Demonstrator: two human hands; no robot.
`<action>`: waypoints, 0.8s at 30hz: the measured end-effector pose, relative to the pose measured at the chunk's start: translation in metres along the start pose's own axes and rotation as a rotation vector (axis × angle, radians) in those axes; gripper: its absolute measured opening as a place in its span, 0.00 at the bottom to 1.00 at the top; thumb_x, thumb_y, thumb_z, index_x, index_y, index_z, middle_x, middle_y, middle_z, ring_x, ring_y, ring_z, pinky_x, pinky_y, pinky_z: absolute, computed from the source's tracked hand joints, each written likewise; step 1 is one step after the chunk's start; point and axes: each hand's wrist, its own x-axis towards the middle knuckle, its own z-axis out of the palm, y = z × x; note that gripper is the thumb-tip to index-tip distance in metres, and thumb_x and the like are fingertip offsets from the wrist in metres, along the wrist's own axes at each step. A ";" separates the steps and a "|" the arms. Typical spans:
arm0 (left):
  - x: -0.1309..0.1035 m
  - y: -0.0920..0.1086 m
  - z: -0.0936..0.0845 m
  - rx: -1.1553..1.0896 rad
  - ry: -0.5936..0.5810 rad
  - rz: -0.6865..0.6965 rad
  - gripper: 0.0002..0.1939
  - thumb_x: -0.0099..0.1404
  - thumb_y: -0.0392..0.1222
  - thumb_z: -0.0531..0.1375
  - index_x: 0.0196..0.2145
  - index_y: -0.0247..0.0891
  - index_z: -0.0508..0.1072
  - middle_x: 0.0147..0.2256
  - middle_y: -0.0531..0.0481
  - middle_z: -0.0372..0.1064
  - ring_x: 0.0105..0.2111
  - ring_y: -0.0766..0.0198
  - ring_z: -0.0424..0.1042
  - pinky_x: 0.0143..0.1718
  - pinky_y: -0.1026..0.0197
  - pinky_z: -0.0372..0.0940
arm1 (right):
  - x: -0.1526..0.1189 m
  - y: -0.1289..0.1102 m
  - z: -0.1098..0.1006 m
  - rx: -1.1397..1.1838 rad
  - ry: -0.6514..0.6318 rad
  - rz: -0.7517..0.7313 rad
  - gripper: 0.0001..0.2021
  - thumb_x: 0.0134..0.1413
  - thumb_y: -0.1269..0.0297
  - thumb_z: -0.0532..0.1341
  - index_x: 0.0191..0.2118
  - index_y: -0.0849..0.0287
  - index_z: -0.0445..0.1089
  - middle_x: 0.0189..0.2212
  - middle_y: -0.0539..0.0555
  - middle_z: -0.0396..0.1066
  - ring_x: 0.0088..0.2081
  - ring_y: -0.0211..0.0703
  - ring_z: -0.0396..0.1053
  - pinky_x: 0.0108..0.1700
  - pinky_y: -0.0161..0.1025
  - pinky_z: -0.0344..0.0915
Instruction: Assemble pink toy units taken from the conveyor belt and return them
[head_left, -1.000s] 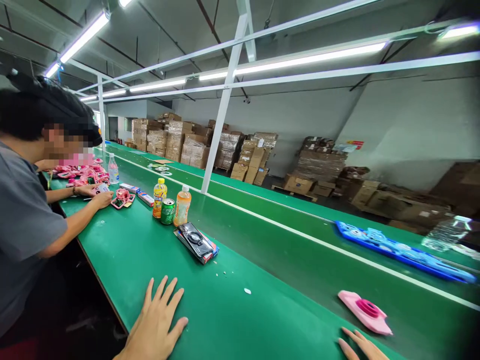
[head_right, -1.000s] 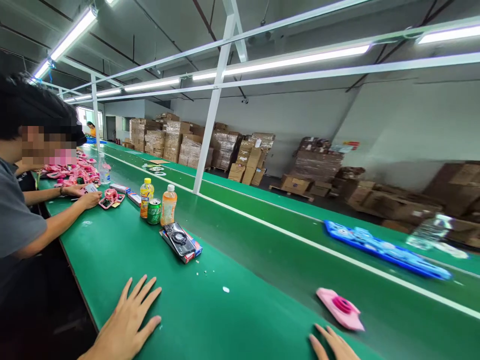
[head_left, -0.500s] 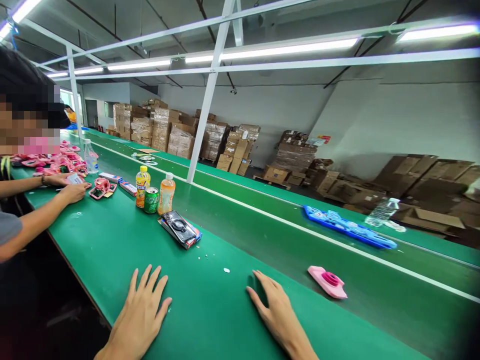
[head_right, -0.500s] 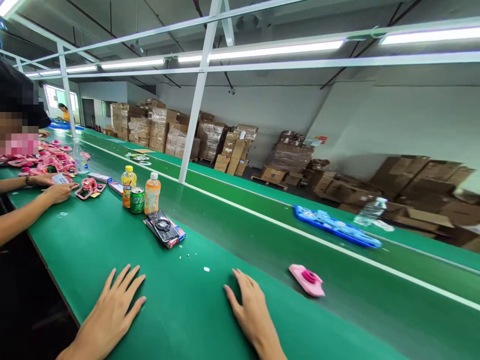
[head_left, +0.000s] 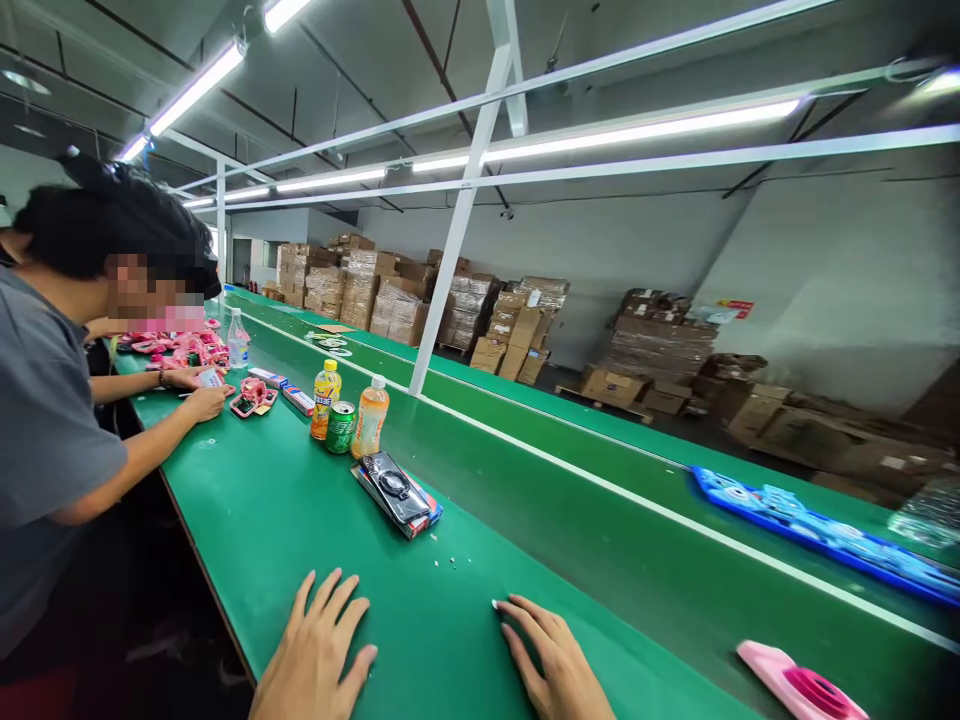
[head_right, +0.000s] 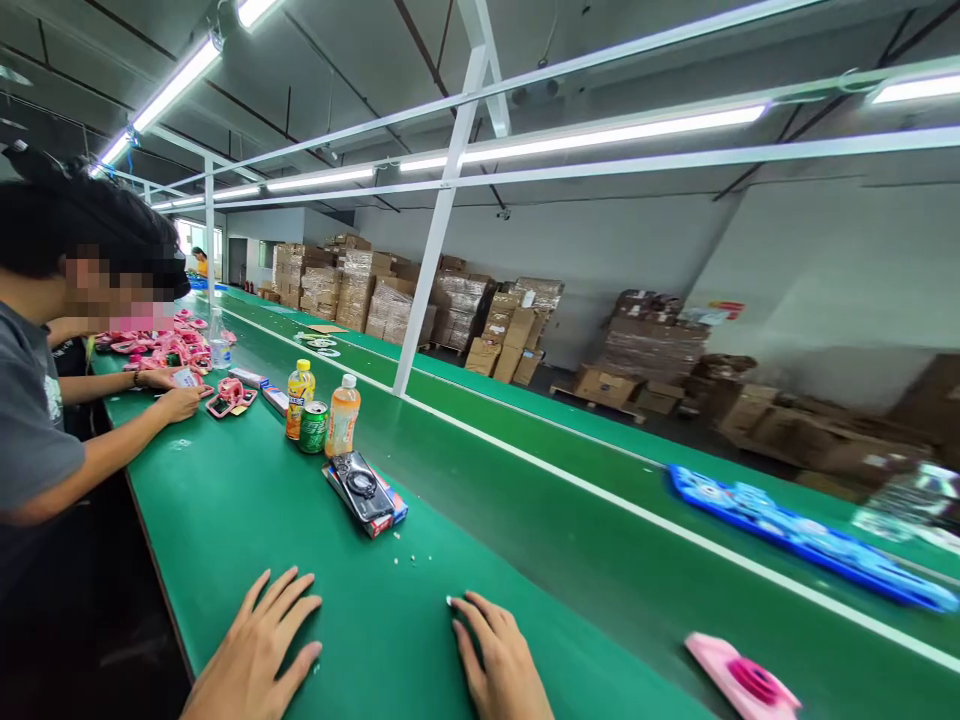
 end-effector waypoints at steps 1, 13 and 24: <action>0.000 0.000 0.000 -0.001 0.002 0.002 0.19 0.74 0.54 0.55 0.57 0.46 0.73 0.59 0.49 0.72 0.58 0.49 0.73 0.56 0.39 0.72 | -0.001 -0.002 0.001 -0.005 0.004 0.005 0.21 0.68 0.48 0.53 0.56 0.50 0.74 0.52 0.58 0.76 0.52 0.51 0.75 0.54 0.49 0.75; -0.002 -0.002 -0.002 -0.126 -0.056 -0.059 0.19 0.74 0.53 0.56 0.58 0.47 0.73 0.60 0.48 0.71 0.61 0.49 0.70 0.62 0.38 0.65 | 0.003 -0.025 -0.013 0.023 -0.123 0.148 0.20 0.68 0.50 0.53 0.55 0.50 0.76 0.55 0.60 0.74 0.57 0.55 0.71 0.59 0.55 0.71; -0.001 -0.003 -0.002 -0.117 -0.059 -0.050 0.19 0.74 0.54 0.55 0.57 0.48 0.74 0.60 0.50 0.71 0.60 0.47 0.71 0.60 0.37 0.67 | 0.002 -0.030 -0.017 0.131 0.053 0.139 0.14 0.67 0.53 0.53 0.40 0.53 0.71 0.42 0.58 0.76 0.44 0.48 0.76 0.47 0.43 0.75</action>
